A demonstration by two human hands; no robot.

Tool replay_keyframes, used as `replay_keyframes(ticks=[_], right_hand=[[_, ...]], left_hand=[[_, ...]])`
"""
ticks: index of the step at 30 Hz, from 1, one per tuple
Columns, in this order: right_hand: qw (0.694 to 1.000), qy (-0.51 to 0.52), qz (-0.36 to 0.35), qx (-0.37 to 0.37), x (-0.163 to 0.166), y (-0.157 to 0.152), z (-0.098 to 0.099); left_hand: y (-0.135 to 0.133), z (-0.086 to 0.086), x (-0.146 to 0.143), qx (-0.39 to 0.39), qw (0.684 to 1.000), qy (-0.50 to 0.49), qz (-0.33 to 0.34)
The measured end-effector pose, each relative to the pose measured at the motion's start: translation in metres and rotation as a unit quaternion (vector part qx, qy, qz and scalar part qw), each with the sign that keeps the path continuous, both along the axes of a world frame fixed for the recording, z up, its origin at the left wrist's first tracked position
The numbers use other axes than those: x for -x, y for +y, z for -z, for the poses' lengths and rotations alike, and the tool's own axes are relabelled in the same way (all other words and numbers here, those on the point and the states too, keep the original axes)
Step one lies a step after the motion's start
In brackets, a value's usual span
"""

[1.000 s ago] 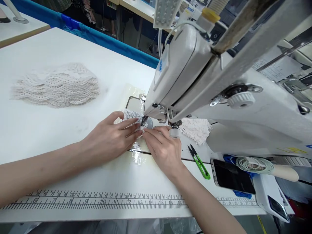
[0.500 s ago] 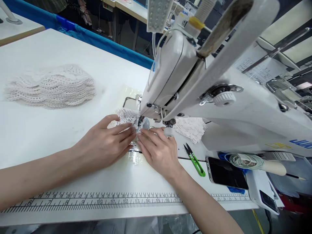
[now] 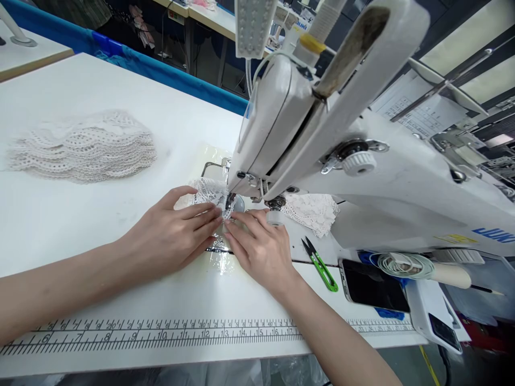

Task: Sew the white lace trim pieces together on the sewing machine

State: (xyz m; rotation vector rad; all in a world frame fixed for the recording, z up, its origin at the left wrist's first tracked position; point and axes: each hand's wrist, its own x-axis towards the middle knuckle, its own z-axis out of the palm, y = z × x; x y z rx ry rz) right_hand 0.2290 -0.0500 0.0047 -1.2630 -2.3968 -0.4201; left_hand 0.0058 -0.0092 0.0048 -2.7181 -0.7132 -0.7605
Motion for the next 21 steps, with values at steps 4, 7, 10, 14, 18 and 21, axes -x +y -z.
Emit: replay_keyframes(ticks=[4,7,10,14,18,21], right_hand=[[1.0,-0.002,0.004,-0.001,0.001,0.002,0.0],[1.0,0.003,0.003,-0.004,0.001,0.003,-0.001],[1.0,-0.003,0.006,-0.001,0.001,0.004,-0.001],[1.0,-0.02,0.017,0.009,0.001,0.006,0.0],[0.999,-0.024,0.023,0.009,0.002,0.007,0.001],[0.999,-0.024,0.028,0.007,0.002,0.008,0.0]], left_hand=[[0.003,0.0,0.0,0.001,1.0,0.0,0.001],[0.005,0.0,0.0,0.008,1.0,0.003,0.0],[0.007,0.0,0.0,0.005,1.0,0.005,0.002],[0.01,0.002,0.0,-0.003,1.0,0.01,-0.004],[0.013,0.003,0.0,0.013,1.0,0.009,-0.005],[0.015,0.003,0.0,0.011,1.0,0.008,-0.004]])
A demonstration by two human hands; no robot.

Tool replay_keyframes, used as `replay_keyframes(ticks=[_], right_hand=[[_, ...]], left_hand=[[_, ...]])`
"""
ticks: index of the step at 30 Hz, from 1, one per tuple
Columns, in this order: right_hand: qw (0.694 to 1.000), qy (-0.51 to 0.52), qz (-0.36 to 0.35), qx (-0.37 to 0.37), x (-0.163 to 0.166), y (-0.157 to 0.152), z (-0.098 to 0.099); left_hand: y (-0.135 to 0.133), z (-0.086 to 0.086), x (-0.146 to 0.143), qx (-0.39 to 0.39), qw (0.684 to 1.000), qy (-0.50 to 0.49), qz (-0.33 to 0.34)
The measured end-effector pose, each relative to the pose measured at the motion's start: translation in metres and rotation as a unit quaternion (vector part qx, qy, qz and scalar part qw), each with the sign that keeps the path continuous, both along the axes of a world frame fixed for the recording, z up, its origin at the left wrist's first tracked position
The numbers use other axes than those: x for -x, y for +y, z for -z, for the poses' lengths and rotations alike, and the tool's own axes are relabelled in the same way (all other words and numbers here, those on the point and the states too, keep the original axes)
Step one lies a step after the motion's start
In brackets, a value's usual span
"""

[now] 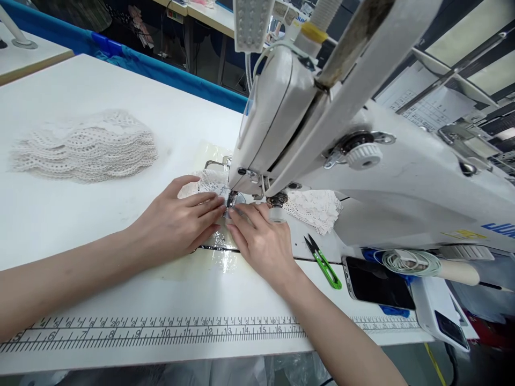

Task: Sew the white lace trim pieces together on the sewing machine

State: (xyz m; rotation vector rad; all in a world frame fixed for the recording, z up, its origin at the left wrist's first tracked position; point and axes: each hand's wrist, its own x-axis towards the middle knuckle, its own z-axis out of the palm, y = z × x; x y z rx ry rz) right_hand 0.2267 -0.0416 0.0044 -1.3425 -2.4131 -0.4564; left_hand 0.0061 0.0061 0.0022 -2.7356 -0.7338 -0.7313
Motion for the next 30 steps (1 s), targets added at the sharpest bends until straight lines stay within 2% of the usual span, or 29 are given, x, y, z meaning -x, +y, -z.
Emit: replay_keyframes(ticks=[11,20,27,28,30], right_hand=[[1.0,-0.009,0.008,0.008,0.002,0.0,-0.001],[1.0,0.02,-0.015,-0.01,0.002,-0.003,-0.003],[0.993,0.043,-0.084,0.076,0.012,-0.006,-0.003],[0.994,0.042,-0.083,0.06,0.012,-0.007,-0.005],[0.996,0.038,-0.073,-0.02,0.01,-0.009,-0.007]], left_hand=[[0.006,0.002,0.0,0.004,1.0,0.013,-0.012],[0.004,0.006,0.0,-0.022,1.0,0.003,-0.014],[0.005,-0.006,0.012,-0.057,0.996,0.036,-0.065],[0.004,-0.01,0.014,-0.069,0.994,0.043,-0.071],[0.002,-0.017,0.015,-0.108,0.991,0.044,-0.062]])
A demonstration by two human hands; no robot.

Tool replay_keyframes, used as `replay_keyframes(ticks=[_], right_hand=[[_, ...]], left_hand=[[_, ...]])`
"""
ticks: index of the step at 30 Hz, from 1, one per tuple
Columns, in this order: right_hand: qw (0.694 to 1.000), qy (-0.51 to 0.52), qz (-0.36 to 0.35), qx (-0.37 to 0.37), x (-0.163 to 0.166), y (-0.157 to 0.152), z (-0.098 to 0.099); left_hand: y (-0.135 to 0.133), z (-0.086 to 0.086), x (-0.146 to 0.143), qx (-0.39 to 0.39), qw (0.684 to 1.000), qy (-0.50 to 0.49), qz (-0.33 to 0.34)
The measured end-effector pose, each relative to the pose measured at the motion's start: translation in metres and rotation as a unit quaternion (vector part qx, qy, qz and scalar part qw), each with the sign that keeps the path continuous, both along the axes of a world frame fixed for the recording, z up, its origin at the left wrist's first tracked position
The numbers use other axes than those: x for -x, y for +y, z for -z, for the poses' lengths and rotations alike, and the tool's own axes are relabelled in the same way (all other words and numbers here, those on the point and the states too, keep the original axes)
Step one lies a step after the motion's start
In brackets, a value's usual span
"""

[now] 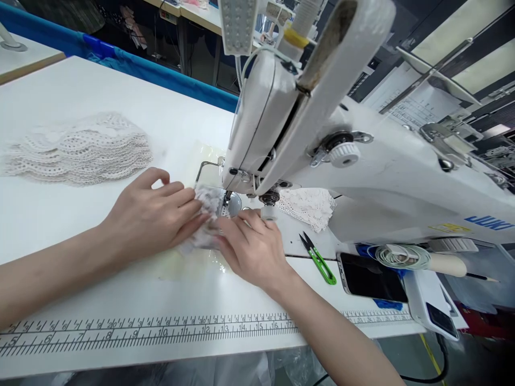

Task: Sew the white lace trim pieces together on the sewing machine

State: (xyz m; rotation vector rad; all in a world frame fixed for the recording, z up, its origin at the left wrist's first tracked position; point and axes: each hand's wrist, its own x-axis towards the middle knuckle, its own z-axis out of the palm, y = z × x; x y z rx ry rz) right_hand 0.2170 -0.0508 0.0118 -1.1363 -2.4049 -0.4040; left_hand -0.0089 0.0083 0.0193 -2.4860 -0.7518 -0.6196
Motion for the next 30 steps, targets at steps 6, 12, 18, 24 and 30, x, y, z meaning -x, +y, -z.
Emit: replay_keyframes(ticks=[6,12,18,24,30], right_hand=[[0.998,0.01,-0.048,-0.041,0.001,-0.006,-0.007],[0.998,0.0,0.012,-0.055,0.001,-0.01,-0.007],[0.992,-0.04,0.099,0.069,-0.002,-0.004,-0.004],[0.976,-0.076,0.144,0.145,-0.005,0.008,-0.004],[0.975,-0.084,0.144,0.149,-0.006,0.009,-0.003]], left_hand=[[0.002,0.001,-0.002,0.013,0.993,-0.03,0.113],[0.006,0.015,-0.002,0.101,0.986,-0.03,0.128],[0.001,0.015,-0.007,0.138,0.981,-0.048,0.128],[-0.006,0.026,-0.007,0.116,0.984,-0.046,0.124],[-0.014,0.031,-0.007,0.092,0.992,-0.014,0.084]])
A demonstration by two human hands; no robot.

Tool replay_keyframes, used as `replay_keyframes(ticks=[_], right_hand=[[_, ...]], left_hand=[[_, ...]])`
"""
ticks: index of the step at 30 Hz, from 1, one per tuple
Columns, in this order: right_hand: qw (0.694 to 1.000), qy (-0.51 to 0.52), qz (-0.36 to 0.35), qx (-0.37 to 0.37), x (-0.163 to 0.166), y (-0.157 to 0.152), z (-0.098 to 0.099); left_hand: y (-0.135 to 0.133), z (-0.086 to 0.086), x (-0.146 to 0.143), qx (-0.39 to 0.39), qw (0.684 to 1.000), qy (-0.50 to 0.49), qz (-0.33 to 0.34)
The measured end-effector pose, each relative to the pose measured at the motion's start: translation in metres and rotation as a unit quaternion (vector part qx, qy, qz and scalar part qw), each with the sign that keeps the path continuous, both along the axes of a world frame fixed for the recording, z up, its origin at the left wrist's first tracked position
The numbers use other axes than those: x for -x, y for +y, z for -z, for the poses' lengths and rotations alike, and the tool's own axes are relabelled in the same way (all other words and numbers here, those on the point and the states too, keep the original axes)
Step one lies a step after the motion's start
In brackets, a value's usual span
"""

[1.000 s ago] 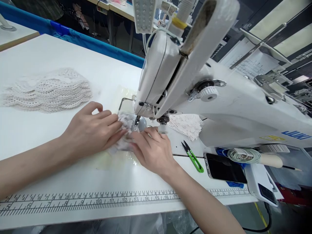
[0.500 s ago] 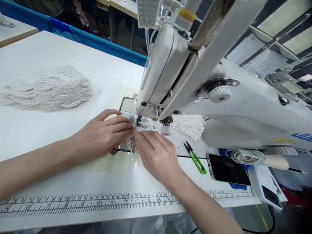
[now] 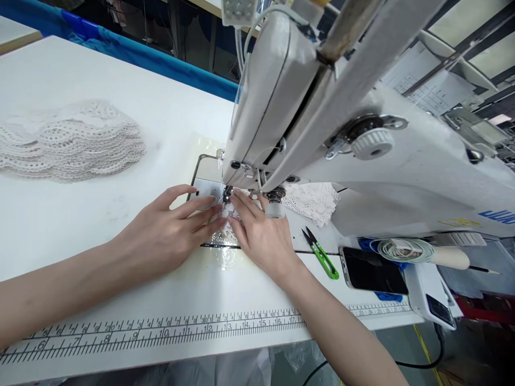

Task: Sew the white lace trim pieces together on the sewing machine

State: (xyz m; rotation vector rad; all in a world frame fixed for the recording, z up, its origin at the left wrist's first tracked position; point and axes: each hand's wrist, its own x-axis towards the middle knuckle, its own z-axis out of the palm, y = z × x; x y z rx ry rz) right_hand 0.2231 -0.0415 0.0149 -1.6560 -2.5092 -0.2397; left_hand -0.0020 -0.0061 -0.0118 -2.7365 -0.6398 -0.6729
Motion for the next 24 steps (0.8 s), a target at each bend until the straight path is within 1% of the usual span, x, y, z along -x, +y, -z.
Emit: replay_keyframes(ticks=[4,7,13,17,20,22,24], right_hand=[[1.0,0.008,0.001,-0.009,-0.001,0.0,0.002],[0.999,0.019,-0.018,-0.036,-0.002,0.002,0.005],[0.995,0.023,-0.038,-0.085,-0.005,0.002,0.008],[0.987,0.062,-0.085,-0.124,-0.005,-0.005,0.006],[0.982,0.11,-0.112,-0.102,-0.004,-0.011,0.005],[0.981,0.131,-0.116,-0.082,-0.004,-0.013,0.006],[0.98,0.138,-0.12,-0.082,-0.004,-0.014,0.006]], left_hand=[[-0.003,0.001,-0.002,-0.012,1.0,-0.007,-0.004],[-0.003,0.001,-0.003,-0.012,1.0,-0.013,-0.003],[-0.005,-0.007,-0.006,-0.009,1.0,-0.016,0.003],[-0.006,-0.008,-0.008,-0.022,0.999,-0.018,-0.015],[-0.005,-0.009,-0.009,-0.017,0.999,-0.025,-0.009],[-0.005,-0.011,-0.008,-0.009,0.999,-0.032,0.007],[-0.005,-0.013,-0.008,-0.003,0.999,-0.043,0.019]])
